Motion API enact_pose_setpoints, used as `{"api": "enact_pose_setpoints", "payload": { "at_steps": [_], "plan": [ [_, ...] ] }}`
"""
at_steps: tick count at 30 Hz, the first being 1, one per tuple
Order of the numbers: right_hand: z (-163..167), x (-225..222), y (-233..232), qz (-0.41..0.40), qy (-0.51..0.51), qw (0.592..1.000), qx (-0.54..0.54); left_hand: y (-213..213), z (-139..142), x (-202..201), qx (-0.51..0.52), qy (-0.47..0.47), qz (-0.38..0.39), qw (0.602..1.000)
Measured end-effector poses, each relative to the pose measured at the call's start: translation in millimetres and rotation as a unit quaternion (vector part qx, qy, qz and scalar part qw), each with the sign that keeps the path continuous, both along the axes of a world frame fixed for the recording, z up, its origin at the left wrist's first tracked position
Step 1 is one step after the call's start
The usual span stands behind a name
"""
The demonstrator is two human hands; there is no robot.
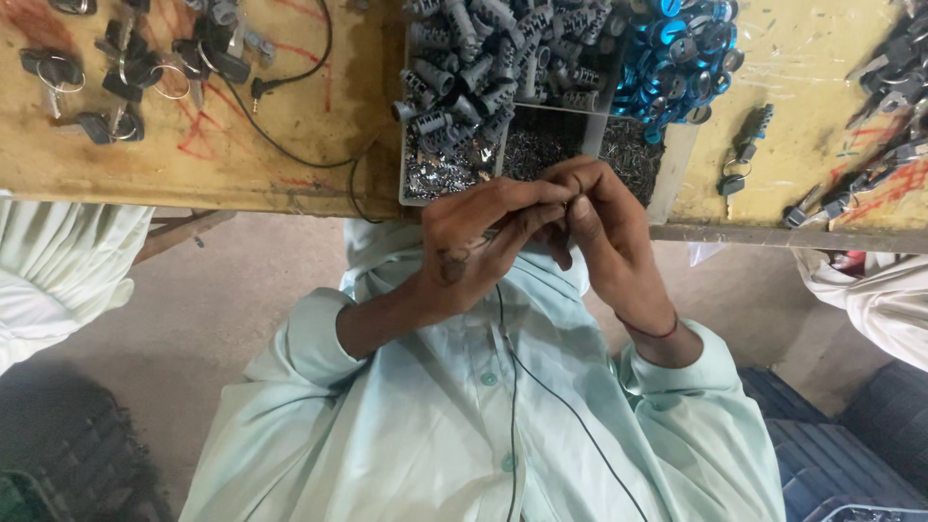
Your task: The person sits at a workbench assembling small padlock components. They pick gray cylindrical lock bodies and blue caps from a compartment tray, fit the parts together by hand, and place finished assemblies back into the tray compartments, repeating the cycle.
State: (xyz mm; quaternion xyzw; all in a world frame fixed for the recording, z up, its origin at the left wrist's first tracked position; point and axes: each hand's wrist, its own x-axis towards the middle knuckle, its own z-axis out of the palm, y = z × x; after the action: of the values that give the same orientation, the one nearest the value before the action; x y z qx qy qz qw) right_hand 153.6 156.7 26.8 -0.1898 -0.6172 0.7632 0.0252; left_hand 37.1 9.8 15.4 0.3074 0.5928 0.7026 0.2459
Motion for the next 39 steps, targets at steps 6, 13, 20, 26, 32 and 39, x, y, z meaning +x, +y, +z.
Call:
{"api": "enact_pose_setpoints", "payload": {
  "at_steps": [6,13,20,26,32,39],
  "plan": [
    [-12.4,-2.0,-13.1,-0.062,0.060,0.996,0.025,0.1,8.2,3.4,-0.042,-0.050,0.006,0.998],
    [30.7,-13.5,8.9,0.049,-0.026,0.959,0.276,-7.8,7.7,-6.3,-0.061,0.062,0.001,0.996],
    [20.2,-0.9,49.4,0.175,-0.195,0.685,0.680,-0.4,-5.7,-12.1,-0.091,-0.006,-0.045,0.995],
    [11.8,10.6,57.6,0.093,-0.096,0.803,0.581,-2.6,-7.6,-10.8,-0.072,-0.020,-0.072,0.995],
    [19.8,3.5,8.3,-0.049,-0.001,0.977,0.209,3.0,-2.8,1.7,-0.059,-0.123,-0.058,0.989],
    [8.9,16.7,-7.9,-0.057,-0.011,0.939,0.339,-4.2,-0.3,2.8,-0.021,-0.281,-0.096,0.955]
  ]
}}
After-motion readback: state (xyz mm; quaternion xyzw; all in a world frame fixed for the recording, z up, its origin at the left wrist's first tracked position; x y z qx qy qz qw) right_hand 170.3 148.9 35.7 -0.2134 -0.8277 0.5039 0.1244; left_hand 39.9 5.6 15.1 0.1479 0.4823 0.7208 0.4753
